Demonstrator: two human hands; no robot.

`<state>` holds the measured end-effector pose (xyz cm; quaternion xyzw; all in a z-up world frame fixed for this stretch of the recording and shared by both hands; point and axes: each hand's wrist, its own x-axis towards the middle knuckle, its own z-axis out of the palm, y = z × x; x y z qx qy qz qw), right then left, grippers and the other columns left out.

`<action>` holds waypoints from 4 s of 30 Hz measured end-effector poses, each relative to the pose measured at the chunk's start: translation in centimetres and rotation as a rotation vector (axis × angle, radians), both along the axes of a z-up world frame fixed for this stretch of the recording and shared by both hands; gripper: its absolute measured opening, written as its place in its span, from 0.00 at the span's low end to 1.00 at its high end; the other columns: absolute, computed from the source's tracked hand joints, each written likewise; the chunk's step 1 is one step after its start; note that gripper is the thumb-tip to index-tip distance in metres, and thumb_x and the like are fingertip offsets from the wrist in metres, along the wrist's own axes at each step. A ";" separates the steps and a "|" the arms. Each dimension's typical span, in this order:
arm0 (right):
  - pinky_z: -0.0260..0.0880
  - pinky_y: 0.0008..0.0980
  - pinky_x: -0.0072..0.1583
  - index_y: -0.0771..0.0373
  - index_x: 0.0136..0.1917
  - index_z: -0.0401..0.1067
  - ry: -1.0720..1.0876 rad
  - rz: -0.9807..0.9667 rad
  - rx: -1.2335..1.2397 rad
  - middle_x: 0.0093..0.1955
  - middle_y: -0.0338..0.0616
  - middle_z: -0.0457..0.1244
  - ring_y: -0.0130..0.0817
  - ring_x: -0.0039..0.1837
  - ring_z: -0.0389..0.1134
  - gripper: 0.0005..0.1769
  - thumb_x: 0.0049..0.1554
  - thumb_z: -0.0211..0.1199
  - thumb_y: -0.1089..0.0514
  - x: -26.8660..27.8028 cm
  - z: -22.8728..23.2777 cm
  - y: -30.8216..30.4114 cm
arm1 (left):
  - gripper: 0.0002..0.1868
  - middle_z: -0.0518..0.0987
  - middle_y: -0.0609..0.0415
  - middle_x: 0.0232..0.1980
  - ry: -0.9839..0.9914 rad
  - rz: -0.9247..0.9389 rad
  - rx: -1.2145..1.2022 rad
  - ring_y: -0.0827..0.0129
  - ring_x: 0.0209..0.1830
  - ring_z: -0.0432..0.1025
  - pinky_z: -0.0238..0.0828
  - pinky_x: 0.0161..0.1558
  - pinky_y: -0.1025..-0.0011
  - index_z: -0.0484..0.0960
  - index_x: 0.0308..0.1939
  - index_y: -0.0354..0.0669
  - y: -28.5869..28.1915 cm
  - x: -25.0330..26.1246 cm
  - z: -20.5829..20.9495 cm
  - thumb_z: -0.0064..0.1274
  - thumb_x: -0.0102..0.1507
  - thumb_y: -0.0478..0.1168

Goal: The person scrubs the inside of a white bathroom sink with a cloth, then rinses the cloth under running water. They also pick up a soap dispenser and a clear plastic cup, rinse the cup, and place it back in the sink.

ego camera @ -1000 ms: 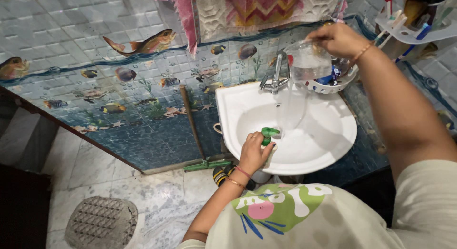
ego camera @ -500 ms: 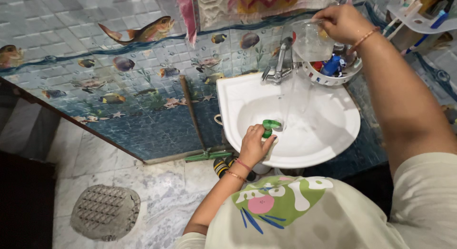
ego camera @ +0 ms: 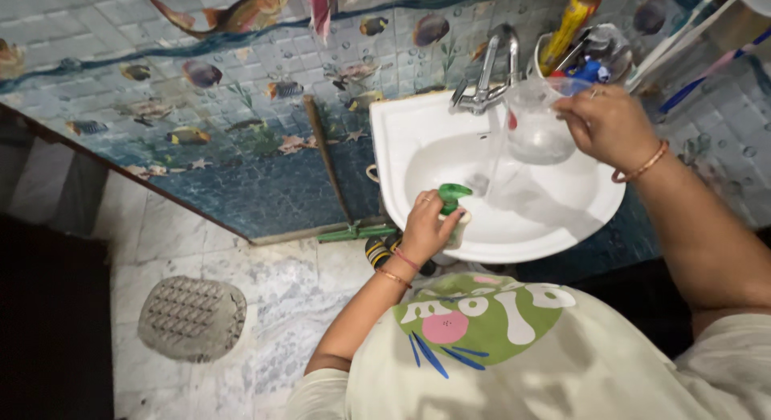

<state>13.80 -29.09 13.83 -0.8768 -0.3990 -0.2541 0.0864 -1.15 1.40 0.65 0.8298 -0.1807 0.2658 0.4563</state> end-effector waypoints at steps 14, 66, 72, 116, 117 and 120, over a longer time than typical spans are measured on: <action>0.71 0.43 0.56 0.64 0.55 0.79 0.252 0.070 0.211 0.49 0.48 0.71 0.48 0.52 0.71 0.07 0.65 0.62 0.64 6.5 -9.4 6.8 | 0.13 0.79 0.49 0.47 -0.053 0.184 -0.045 0.52 0.48 0.72 0.68 0.55 0.59 0.80 0.54 0.43 6.6 -3.6 3.7 0.59 0.65 0.37; 0.67 0.46 0.54 0.64 0.52 0.78 0.059 -0.019 0.440 0.43 0.49 0.69 0.48 0.48 0.70 0.11 0.56 0.61 0.68 -1.6 -13.2 18.3 | 0.14 0.79 0.48 0.48 0.069 0.058 -0.045 0.53 0.49 0.72 0.68 0.55 0.62 0.81 0.53 0.39 11.1 -4.6 1.1 0.60 0.64 0.36; 0.72 0.39 0.50 0.65 0.53 0.79 0.441 -0.143 0.749 0.41 0.50 0.70 0.45 0.44 0.73 0.09 0.62 0.59 0.66 4.1 -16.6 16.9 | 0.14 0.80 0.48 0.49 0.086 0.054 -0.036 0.54 0.51 0.72 0.68 0.57 0.62 0.81 0.54 0.40 10.9 -4.3 1.1 0.60 0.64 0.36; 0.69 0.41 0.62 0.61 0.43 0.80 0.786 -0.526 0.334 0.55 0.60 0.69 0.53 0.57 0.70 0.20 0.48 0.78 0.44 0.6 -29.5 4.9 | 0.14 0.81 0.48 0.52 0.091 -0.063 -0.052 0.54 0.51 0.73 0.68 0.58 0.62 0.81 0.54 0.39 9.7 -2.9 1.4 0.60 0.65 0.36; 0.69 0.42 0.62 0.61 0.43 0.80 0.724 -0.503 0.332 0.55 0.62 0.69 0.54 0.58 0.69 0.19 0.49 0.78 0.44 0.3 -29.2 5.0 | 0.14 0.81 0.48 0.52 0.086 -0.060 -0.053 0.54 0.52 0.73 0.68 0.59 0.62 0.81 0.54 0.39 9.7 -3.0 1.3 0.60 0.65 0.36; 0.70 0.42 0.61 0.61 0.44 0.79 0.793 -0.579 0.402 0.59 0.64 0.67 0.55 0.58 0.70 0.20 0.48 0.78 0.45 -0.3 -27.8 5.1 | 0.14 0.81 0.48 0.52 0.069 -0.058 -0.052 0.53 0.53 0.73 0.67 0.61 0.61 0.81 0.54 0.40 9.7 -3.0 1.1 0.60 0.65 0.36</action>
